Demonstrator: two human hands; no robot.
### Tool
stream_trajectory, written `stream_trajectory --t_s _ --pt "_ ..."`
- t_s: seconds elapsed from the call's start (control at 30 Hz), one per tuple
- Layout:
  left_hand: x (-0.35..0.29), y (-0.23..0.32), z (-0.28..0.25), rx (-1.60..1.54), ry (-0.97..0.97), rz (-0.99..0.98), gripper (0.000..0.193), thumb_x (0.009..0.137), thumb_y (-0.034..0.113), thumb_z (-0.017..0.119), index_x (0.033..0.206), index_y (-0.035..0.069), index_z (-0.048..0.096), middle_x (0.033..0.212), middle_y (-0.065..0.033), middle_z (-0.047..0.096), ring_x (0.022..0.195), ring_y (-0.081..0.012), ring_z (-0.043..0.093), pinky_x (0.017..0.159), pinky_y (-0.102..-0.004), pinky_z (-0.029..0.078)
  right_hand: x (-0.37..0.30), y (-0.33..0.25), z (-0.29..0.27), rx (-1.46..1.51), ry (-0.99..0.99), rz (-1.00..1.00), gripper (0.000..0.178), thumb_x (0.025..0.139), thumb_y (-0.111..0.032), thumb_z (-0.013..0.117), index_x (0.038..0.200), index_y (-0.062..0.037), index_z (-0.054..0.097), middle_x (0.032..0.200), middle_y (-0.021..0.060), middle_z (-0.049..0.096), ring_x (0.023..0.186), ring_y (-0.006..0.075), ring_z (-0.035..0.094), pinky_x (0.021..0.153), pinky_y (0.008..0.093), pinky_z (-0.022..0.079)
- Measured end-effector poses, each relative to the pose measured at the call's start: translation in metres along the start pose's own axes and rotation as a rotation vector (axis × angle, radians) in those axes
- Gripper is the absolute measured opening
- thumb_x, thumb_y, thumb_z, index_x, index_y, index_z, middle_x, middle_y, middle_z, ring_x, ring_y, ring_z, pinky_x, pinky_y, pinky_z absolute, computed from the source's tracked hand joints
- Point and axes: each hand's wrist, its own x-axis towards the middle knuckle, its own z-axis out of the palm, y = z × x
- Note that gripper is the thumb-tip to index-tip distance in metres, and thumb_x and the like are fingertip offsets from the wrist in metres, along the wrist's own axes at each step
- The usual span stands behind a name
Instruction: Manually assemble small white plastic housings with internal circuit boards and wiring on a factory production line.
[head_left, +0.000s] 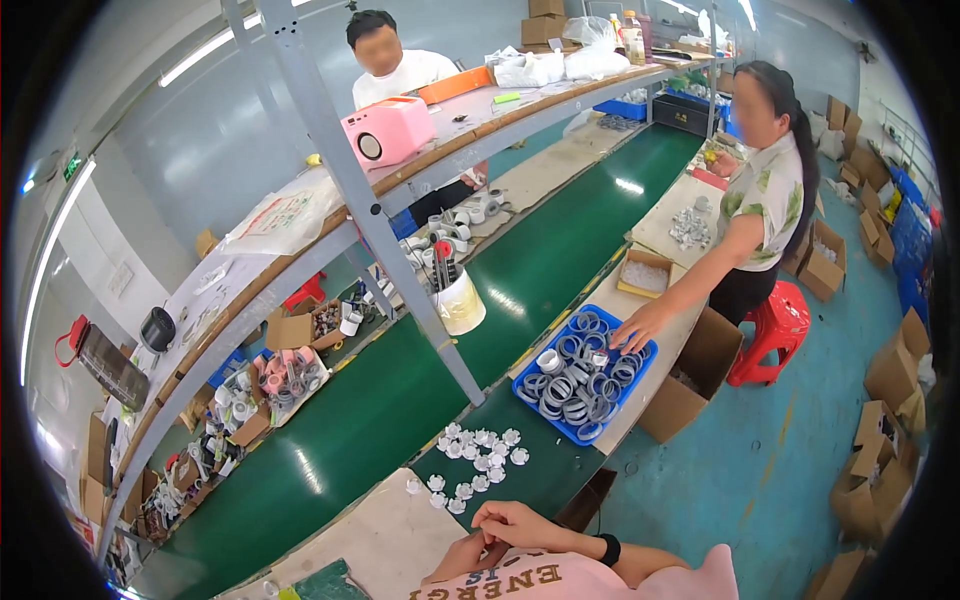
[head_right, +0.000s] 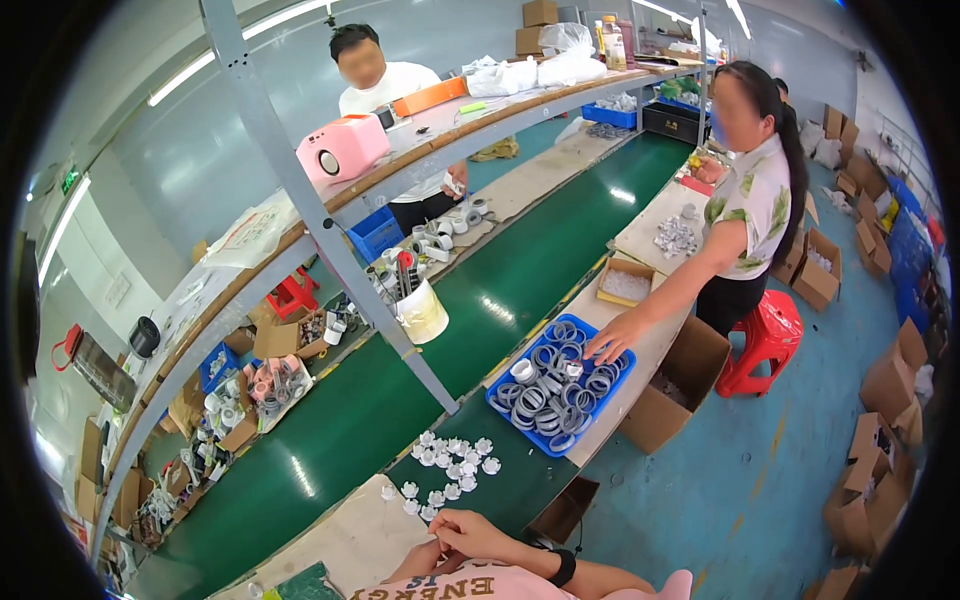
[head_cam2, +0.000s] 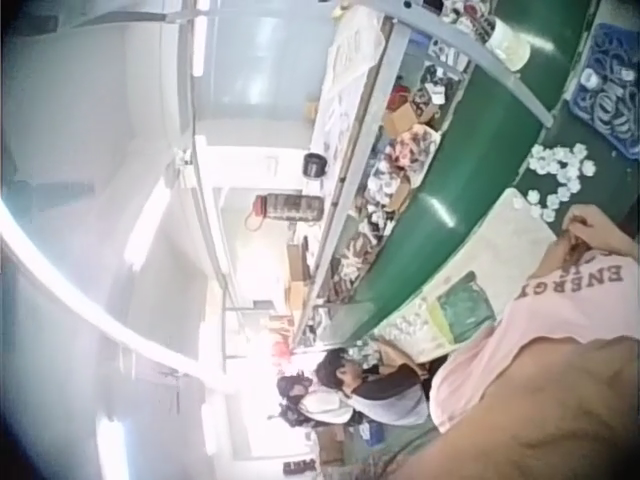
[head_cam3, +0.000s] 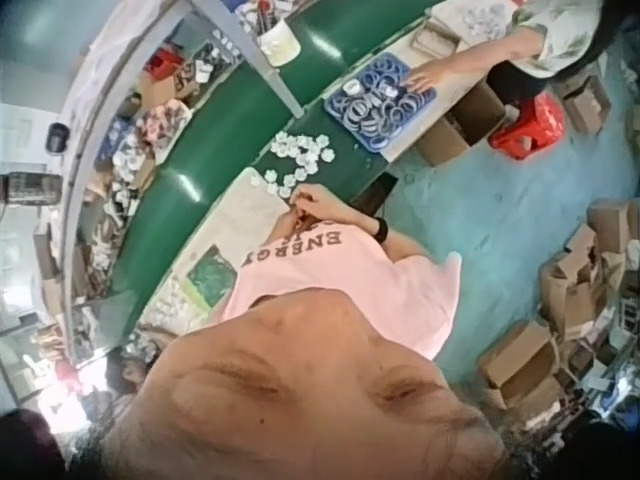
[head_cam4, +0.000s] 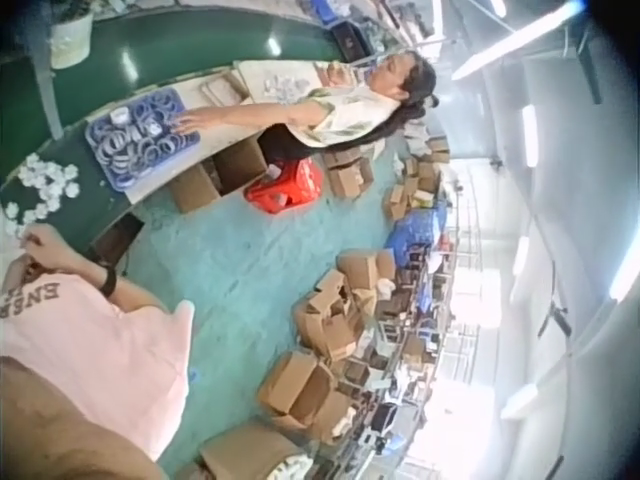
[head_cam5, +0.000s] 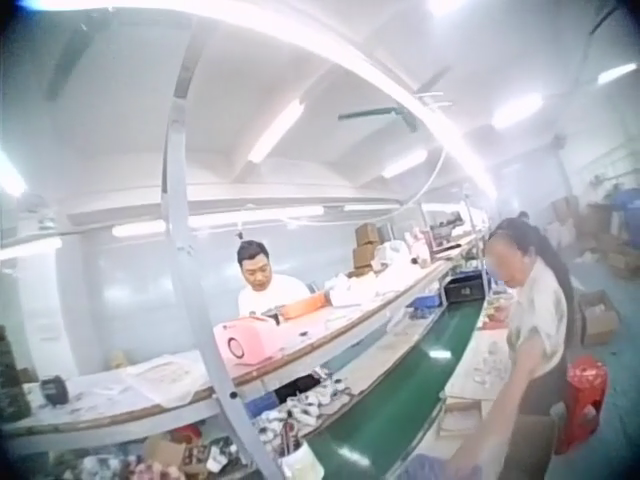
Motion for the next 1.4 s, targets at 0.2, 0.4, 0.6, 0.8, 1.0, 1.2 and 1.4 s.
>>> stream_trajectory --t_s 0.2,0.4,0.6,0.8,1.0,1.2,1.4 --pt "-0.015 0.009 -0.018 0.017 0.001 -0.058 0.023 0.082 0.016 0.059 0.098 0.002 0.052 0.079 -0.0127 0.062 0.072 -0.0267 0.062 0.063 -0.0334 0.049 0.001 -0.001 -0.002 0.006 0.009 0.039 0.015 0.087 -0.006 0.046 0.098 -0.0021 0.054 0.073 0.0008 0.055 0.067 0.0073 0.053 0.060 0.0202 0.041" --pt "-0.022 0.006 -0.020 -0.043 0.076 -0.034 0.033 0.080 0.015 0.061 0.109 0.002 0.052 0.077 -0.0114 0.062 0.069 -0.0237 0.062 0.062 -0.0321 0.048 0.008 0.017 0.001 -0.005 -0.017 0.055 0.013 0.088 -0.008 0.046 0.096 -0.0018 0.055 0.074 0.0013 0.056 0.067 0.0074 0.053 0.059 0.0206 0.042" --pt "-0.021 0.027 -0.042 -0.036 0.162 0.040 0.034 0.080 0.014 0.062 0.110 0.001 0.053 0.079 -0.0113 0.062 0.073 -0.0250 0.062 0.064 -0.0331 0.048 0.024 0.027 -0.026 -0.004 0.002 0.083 0.013 0.088 -0.009 0.048 0.094 -0.0016 0.056 0.078 0.0031 0.059 0.068 0.0087 0.057 0.059 0.0212 0.045" --pt "-0.016 0.055 -0.073 0.051 0.216 0.051 0.034 0.079 0.011 0.062 0.111 0.003 0.054 0.084 -0.0106 0.062 0.078 -0.0251 0.061 0.069 -0.0324 0.048 0.097 0.046 -0.133 -0.132 0.393 0.086 0.012 0.082 -0.007 0.049 0.090 -0.0009 0.057 0.066 0.0075 0.061 0.057 0.0114 0.057 0.050 0.0236 0.045" --pt "-0.029 0.030 -0.066 -0.020 0.264 -0.114 0.033 0.079 0.007 0.062 0.110 0.000 0.054 0.081 -0.0087 0.063 0.075 -0.0168 0.061 0.073 -0.0280 0.047 0.194 0.023 -0.194 0.037 0.662 0.172 0.013 0.084 -0.009 0.048 0.094 -0.0022 0.049 0.064 0.0090 0.059 0.048 0.0114 0.052 0.038 0.0234 0.036" --pt "-0.028 0.011 -0.062 -0.118 0.333 -0.244 0.032 0.083 0.006 0.058 0.113 0.000 0.051 0.078 -0.0102 0.059 0.072 -0.0178 0.058 0.068 -0.0295 0.047 0.290 0.052 -0.236 0.168 0.846 0.222 0.012 0.084 -0.011 0.048 0.093 -0.0033 0.046 0.062 0.0091 0.057 0.044 0.0120 0.049 0.032 0.0251 0.030" --pt "-0.004 0.023 -0.070 -0.202 0.353 -0.383 0.032 0.084 0.006 0.056 0.115 0.000 0.051 0.078 -0.0077 0.058 0.072 -0.0155 0.056 0.066 -0.0282 0.044 0.356 0.118 -0.300 0.318 0.721 0.190 0.057 0.074 0.000 0.041 0.130 -0.0065 0.035 0.059 0.0099 0.055 0.039 0.0138 0.047 0.030 0.0261 0.030"
